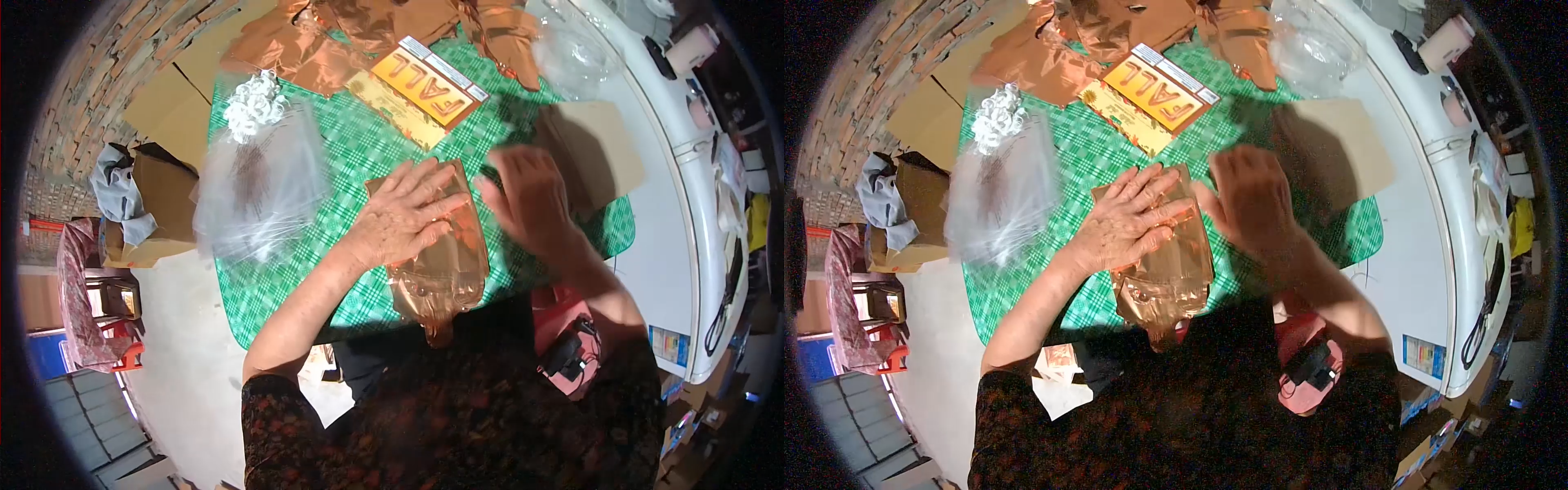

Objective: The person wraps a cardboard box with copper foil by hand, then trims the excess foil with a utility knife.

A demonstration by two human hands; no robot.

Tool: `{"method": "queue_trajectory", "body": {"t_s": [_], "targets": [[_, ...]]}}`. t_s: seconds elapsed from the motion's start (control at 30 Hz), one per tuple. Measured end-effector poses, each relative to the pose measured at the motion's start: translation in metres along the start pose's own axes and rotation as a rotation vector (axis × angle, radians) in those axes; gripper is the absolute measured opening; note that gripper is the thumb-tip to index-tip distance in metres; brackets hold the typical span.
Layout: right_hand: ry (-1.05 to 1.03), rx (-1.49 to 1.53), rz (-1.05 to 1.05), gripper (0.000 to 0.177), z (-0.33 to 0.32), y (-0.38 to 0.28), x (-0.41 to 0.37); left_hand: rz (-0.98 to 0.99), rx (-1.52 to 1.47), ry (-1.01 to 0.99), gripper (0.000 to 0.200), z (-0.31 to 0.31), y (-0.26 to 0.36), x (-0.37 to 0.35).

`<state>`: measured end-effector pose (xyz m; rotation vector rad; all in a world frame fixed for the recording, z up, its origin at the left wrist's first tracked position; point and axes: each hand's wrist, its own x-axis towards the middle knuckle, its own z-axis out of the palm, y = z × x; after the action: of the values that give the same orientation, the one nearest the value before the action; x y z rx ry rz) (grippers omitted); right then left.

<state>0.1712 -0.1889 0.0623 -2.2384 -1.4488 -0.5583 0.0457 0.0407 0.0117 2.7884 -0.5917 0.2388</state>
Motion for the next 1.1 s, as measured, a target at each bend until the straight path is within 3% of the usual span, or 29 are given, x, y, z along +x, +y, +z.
{"method": "queue_trajectory", "body": {"t_s": [0.1,0.17,0.27,0.37,0.47,0.5,0.63,0.73,0.87,0.9,1.0,1.1], "targets": [[0.051,-0.029,0.008,0.054,0.055,0.057,0.05,0.001,0.0,0.0,0.054,0.002,-0.002,0.0],[-0.226,-0.002,0.236,0.069,0.07,0.076,0.097,-0.004,0.005,-0.005,0.056,0.004,-0.002,-0.001],[-0.238,-0.15,0.232,0.077,0.111,0.102,0.13,-0.011,-0.024,0.01,0.057,0.005,-0.002,-0.001],[-0.273,-0.295,0.351,0.079,0.129,0.096,0.151,-0.008,-0.037,0.011,0.057,0.004,-0.001,-0.002],[-0.385,-0.186,0.479,0.07,0.136,0.095,0.163,-0.003,-0.032,0.014,0.056,0.005,-0.002,-0.002],[-0.439,-0.154,0.515,0.075,0.138,0.096,0.165,0.001,-0.031,0.014,0.056,0.005,-0.002,-0.002],[-0.408,-0.225,0.558,0.086,0.131,0.091,0.162,0.009,-0.019,0.032,0.055,0.009,-0.004,-0.002],[-0.48,-0.264,0.48,0.087,0.118,0.111,0.164,0.006,-0.018,0.027,0.055,0.008,-0.003,-0.002],[-0.56,0.011,0.406,0.085,0.13,0.157,0.174,-0.004,-0.045,0.025,0.056,0.008,-0.002,-0.003],[-0.461,-0.012,0.4,0.083,0.131,0.158,0.17,-0.005,-0.057,0.03,0.056,0.009,-0.002,-0.003],[-0.36,0.122,0.422,0.045,0.12,0.147,0.171,0.017,-0.054,0.125,0.048,0.008,-0.001,-0.003],[-0.231,0.388,0.398,0.03,0.111,0.154,0.169,0.012,-0.062,0.112,0.048,0.007,-0.001,-0.002]]}}
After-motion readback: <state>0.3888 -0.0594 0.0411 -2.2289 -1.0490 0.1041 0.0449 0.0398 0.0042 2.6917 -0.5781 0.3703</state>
